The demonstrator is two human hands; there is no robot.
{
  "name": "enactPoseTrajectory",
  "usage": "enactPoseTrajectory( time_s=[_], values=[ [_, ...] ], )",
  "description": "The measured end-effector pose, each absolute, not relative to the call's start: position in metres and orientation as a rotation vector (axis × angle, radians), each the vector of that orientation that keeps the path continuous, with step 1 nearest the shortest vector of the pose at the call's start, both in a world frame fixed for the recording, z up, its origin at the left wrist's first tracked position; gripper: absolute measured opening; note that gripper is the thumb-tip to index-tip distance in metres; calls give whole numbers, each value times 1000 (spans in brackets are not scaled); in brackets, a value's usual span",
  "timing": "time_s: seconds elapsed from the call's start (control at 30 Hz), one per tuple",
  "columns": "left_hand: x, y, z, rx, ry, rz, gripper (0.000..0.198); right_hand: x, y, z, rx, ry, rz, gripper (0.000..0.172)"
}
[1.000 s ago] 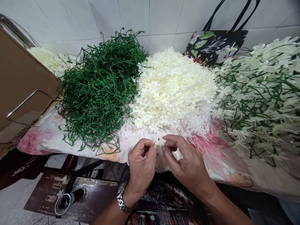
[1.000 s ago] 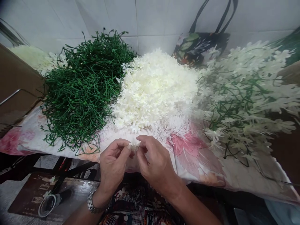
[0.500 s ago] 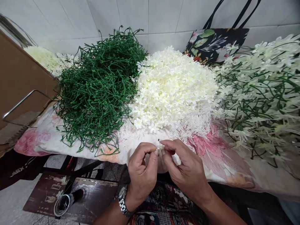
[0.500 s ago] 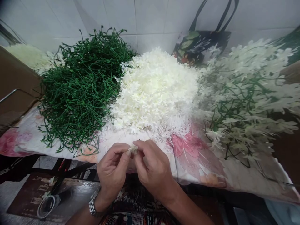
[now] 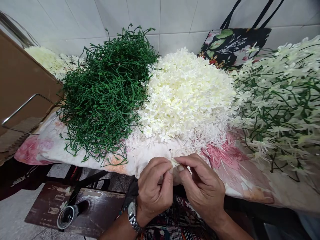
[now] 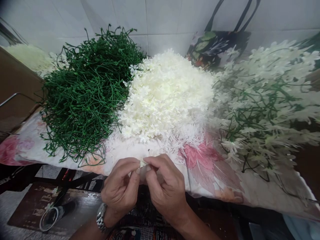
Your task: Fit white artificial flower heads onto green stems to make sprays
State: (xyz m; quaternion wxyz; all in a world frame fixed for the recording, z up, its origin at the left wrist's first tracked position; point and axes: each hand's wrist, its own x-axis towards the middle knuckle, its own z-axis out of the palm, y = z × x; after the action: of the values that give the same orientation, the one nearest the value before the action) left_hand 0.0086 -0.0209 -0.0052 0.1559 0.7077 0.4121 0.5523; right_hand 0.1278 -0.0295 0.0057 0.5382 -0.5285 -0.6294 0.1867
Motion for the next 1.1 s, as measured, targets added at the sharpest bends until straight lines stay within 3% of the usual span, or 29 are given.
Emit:
enactPoseTrajectory(
  time_s=[0.7, 0.9, 1.1],
  values=[
    [7, -22, -3, 2204, 1101, 1564, 26, 124, -36, 5, -1218, -1373, 615, 20],
    [4, -24, -2, 1656, 1008, 1402, 12, 131, -35, 5, -1206, -1474, 560, 18],
    [5, -17, -1, 916, 958, 1147, 12, 138, -29, 14, -1184, -1699, 524, 16]
  ],
)
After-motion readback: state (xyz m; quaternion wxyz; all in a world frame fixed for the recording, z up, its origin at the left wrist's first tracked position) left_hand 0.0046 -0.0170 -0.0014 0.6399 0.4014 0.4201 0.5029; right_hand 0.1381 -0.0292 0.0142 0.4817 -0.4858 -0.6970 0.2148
